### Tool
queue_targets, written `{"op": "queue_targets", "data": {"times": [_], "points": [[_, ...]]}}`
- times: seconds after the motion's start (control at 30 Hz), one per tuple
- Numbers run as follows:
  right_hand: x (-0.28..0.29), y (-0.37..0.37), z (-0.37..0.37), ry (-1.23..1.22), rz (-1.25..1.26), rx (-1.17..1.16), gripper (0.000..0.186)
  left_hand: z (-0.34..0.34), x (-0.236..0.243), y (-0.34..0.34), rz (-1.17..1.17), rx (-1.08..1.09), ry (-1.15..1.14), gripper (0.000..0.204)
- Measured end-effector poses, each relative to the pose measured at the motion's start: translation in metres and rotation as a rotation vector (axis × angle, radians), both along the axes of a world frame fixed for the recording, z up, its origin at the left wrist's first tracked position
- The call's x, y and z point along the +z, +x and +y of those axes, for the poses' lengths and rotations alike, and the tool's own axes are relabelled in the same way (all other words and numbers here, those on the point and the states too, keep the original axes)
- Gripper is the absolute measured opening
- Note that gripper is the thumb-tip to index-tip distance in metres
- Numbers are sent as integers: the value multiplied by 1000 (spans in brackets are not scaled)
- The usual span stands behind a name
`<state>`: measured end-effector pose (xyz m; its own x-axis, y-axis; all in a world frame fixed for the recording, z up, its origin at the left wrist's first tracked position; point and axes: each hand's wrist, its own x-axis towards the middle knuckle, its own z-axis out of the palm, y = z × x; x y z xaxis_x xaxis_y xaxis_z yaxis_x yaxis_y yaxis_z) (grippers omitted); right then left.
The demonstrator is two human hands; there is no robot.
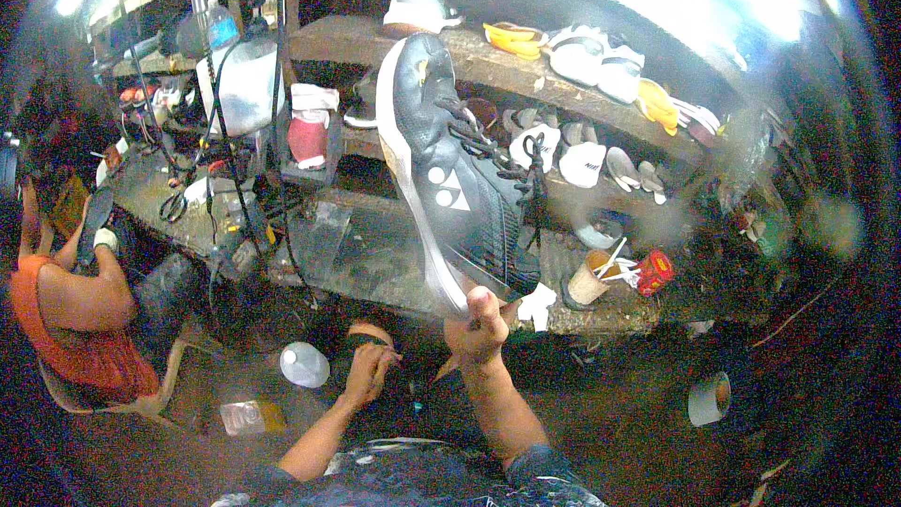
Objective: The person applies glue to the sole of a black and white sneaker using a brush, then presses the sole to the upper. They repeat the process on the other shoe, applying glue and pressing the parts together.
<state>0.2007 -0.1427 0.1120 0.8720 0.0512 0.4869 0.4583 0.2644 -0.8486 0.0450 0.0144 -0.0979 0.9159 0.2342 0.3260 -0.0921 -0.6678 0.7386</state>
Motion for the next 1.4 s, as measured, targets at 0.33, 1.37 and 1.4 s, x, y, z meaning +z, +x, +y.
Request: {"op": "queue_targets", "data": {"times": [0.33, 1.37, 1.4], "points": [[-29, -36, 1, 423, 338, 633, 42, 36, 209, 7, -484, 526, -140, 15], [-77, -44, -34, 240, 304, 631, 55, 23, 288, 36, -759, 590, -261, 14], [-74, -44, -35, 199, 265, 608, 56, 28, 279, 35, -771, 575, -332, 18]]}}
